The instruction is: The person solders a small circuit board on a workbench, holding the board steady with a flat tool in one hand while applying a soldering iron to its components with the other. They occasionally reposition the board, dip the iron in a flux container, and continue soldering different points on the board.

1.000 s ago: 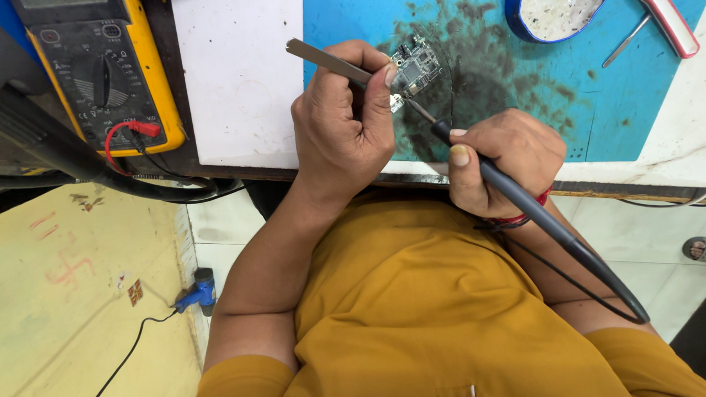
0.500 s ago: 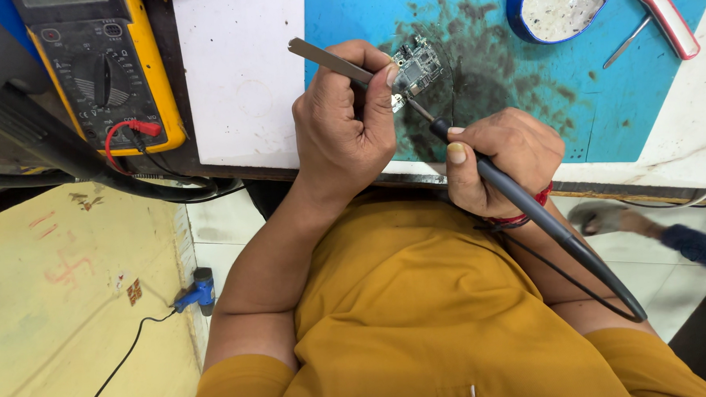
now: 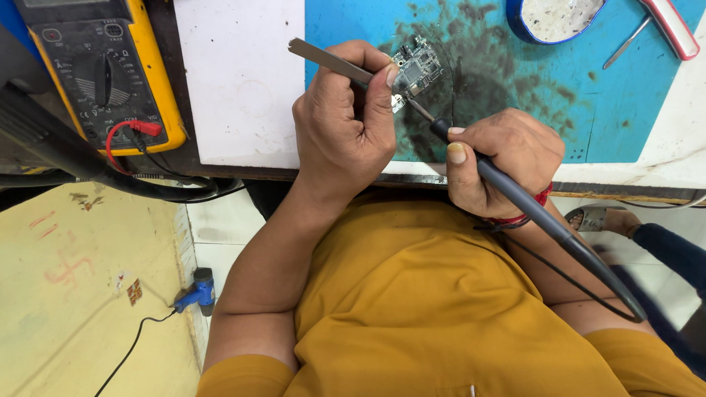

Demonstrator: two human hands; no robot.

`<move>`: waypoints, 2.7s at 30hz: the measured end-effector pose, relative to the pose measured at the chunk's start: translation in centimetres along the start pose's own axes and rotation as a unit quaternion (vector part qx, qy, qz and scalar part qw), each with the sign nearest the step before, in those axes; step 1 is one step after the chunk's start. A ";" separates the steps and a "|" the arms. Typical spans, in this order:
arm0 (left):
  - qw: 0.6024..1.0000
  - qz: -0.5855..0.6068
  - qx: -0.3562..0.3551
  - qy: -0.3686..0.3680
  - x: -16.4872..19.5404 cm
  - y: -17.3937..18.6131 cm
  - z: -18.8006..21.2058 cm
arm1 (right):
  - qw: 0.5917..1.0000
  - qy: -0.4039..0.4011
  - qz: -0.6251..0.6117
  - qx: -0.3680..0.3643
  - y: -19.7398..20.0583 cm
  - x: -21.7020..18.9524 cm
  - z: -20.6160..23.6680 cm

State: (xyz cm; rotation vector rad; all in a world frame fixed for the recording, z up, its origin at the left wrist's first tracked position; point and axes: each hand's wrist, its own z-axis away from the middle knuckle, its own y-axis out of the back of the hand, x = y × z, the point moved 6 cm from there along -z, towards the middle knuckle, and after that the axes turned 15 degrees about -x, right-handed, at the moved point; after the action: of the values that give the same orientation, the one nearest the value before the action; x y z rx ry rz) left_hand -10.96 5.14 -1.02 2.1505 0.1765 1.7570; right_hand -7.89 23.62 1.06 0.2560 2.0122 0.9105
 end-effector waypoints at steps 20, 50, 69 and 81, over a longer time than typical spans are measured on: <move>1.000 0.004 -0.003 0.005 0.2 0.1 -0.2 | 1.000 -0.001 0.002 0.001 0.1 0.0 -0.1; 0.999 0.014 0.028 0.028 0.8 -0.3 0.1 | 0.998 -0.023 -0.046 0.044 1.4 -0.4 -0.2; 0.999 -0.002 0.034 0.014 1.0 0.0 0.2 | 0.998 -0.020 -0.033 0.043 1.0 -0.2 -0.2; 0.999 -0.017 0.029 0.001 1.1 0.0 0.2 | 0.998 -0.021 -0.041 0.038 1.0 -0.2 -0.1</move>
State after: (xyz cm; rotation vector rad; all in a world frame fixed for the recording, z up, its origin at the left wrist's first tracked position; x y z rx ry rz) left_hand -10.53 5.46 -0.03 2.1747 0.2653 1.7553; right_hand -7.98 24.21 1.91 0.2311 2.0066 0.7726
